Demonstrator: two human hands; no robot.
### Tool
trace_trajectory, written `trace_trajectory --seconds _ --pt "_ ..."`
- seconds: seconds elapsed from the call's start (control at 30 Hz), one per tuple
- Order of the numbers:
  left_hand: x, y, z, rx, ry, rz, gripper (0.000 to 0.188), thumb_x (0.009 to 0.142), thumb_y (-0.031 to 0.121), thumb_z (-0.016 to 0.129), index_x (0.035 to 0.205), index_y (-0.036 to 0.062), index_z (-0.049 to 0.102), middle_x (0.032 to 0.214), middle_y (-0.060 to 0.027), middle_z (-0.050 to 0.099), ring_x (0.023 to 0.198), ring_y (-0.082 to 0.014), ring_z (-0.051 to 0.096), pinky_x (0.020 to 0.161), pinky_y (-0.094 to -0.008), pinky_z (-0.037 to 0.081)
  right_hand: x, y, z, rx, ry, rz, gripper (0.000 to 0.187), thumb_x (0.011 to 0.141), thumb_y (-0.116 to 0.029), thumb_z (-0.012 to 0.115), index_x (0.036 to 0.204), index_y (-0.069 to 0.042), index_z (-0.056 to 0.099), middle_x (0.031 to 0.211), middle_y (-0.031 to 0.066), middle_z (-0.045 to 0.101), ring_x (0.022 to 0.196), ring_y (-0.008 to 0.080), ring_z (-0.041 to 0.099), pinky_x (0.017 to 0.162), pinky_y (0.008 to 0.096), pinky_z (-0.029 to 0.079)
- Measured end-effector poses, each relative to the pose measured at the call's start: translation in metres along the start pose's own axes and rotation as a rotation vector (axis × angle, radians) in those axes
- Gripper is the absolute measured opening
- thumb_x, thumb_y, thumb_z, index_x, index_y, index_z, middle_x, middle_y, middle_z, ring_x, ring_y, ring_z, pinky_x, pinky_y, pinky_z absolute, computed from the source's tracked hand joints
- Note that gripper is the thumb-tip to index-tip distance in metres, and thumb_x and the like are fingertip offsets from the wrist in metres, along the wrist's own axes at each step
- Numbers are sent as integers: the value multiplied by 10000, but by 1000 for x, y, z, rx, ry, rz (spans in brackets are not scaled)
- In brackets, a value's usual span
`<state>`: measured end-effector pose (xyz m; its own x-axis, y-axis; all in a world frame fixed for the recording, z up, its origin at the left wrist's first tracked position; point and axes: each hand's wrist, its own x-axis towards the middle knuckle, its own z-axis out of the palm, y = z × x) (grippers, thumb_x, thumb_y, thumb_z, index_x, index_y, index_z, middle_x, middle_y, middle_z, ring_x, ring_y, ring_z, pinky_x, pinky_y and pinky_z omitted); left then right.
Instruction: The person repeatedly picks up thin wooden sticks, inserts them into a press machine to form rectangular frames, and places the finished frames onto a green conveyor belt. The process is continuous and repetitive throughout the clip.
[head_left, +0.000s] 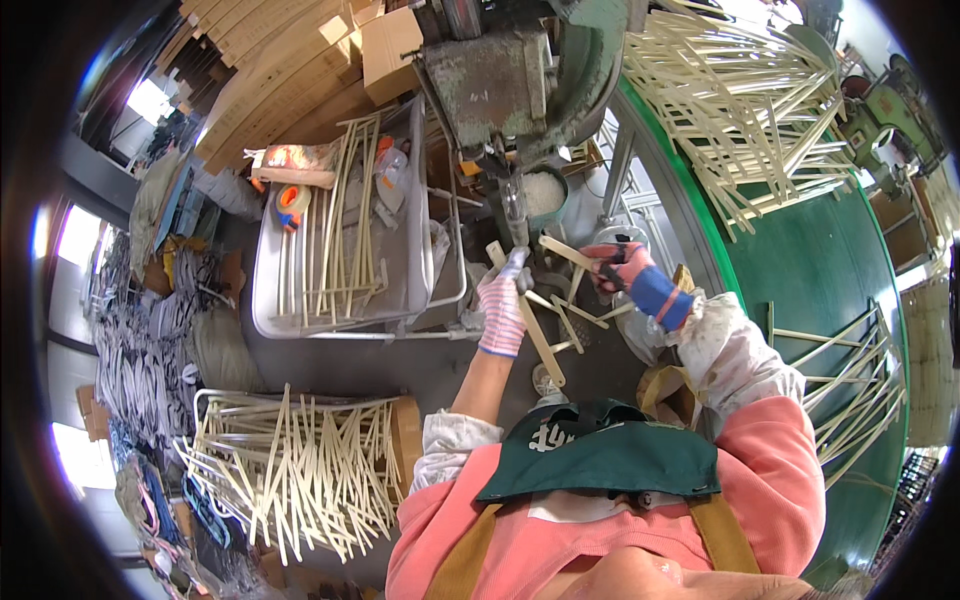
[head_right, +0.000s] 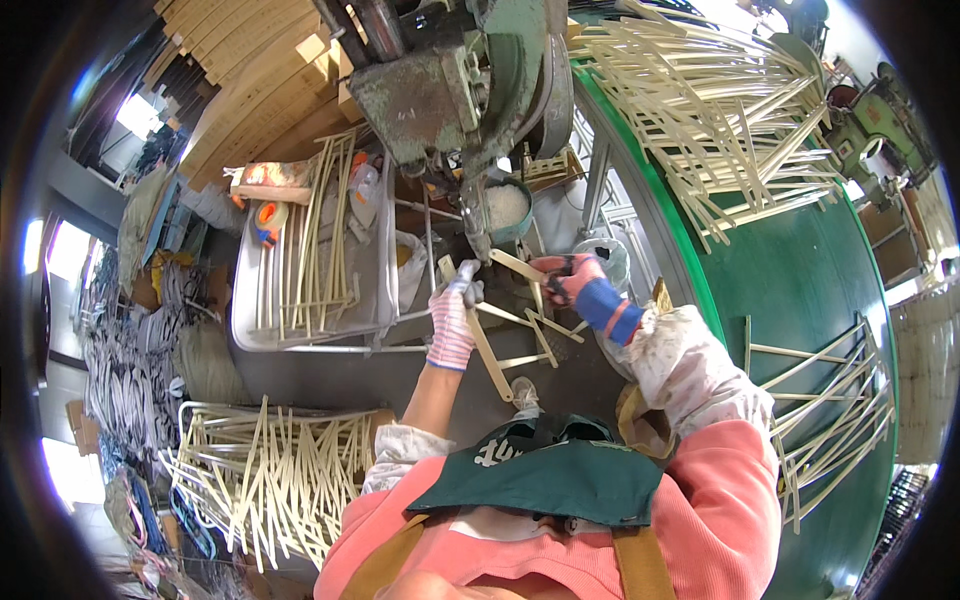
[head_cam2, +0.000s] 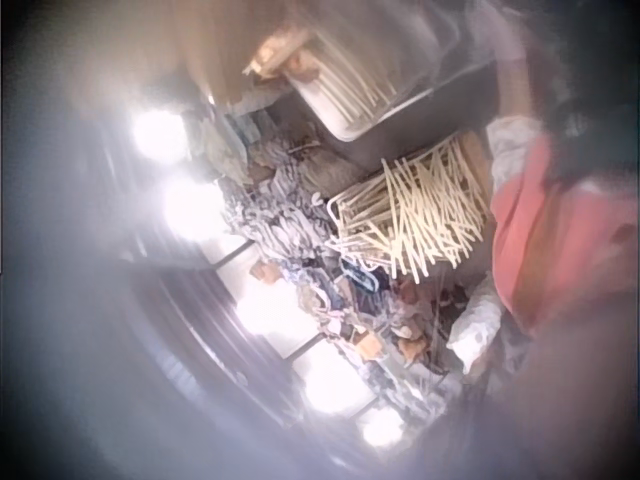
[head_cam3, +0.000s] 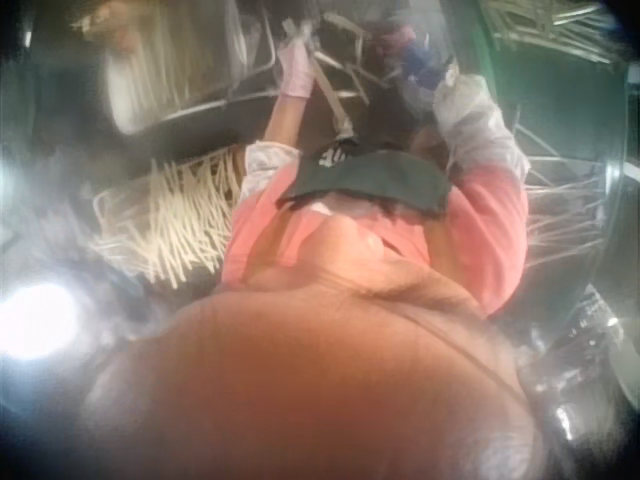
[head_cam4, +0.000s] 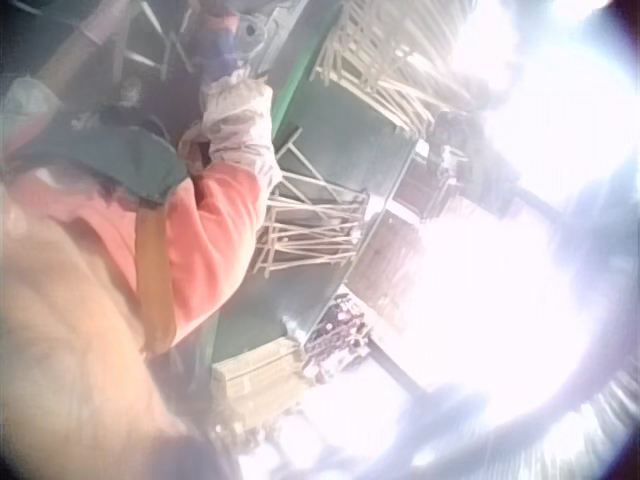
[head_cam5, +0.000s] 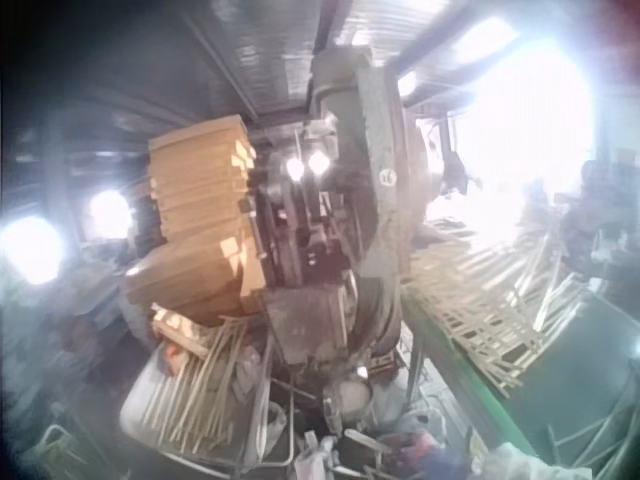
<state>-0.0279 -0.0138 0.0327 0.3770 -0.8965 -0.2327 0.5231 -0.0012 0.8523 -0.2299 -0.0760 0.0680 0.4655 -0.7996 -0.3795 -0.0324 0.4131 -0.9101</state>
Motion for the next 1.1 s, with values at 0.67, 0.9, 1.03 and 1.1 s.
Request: trace_trajectory --seconds 0.67,0.9,1.03,1.1 --pt "96 47 9 255 -111 -249 202 797 118 696 621 79 604 483 46 448 400 -70 378 412 -255 274 127 -8 8 -299 -51 -22 268 859 -47 526 1119 -44 594 829 68 628 614 161 582 572 334 517" --pt "86 41 -1 394 -113 -220 214 761 177 751 631 56 632 517 33 510 390 -48 383 378 -241 253 262 22 6 -940 46 -213 252 878 -73 517 1115 -32 589 854 81 630 668 171 588 612 332 516" --pt "77 41 -3 426 -78 -229 158 748 173 758 725 57 655 523 45 497 403 -41 383 391 -223 263 276 15 9 -912 -6 -244 245 888 -88 511 1113 -26 587 868 88 632 699 176 591 636 332 515" --pt "72 42 -1 455 -45 -251 136 769 128 726 851 30 681 549 47 497 434 -35 384 418 -214 276 267 4 5 -772 -53 -270 243 894 -95 508 1112 -22 586 875 92 633 714 179 593 647 331 514"
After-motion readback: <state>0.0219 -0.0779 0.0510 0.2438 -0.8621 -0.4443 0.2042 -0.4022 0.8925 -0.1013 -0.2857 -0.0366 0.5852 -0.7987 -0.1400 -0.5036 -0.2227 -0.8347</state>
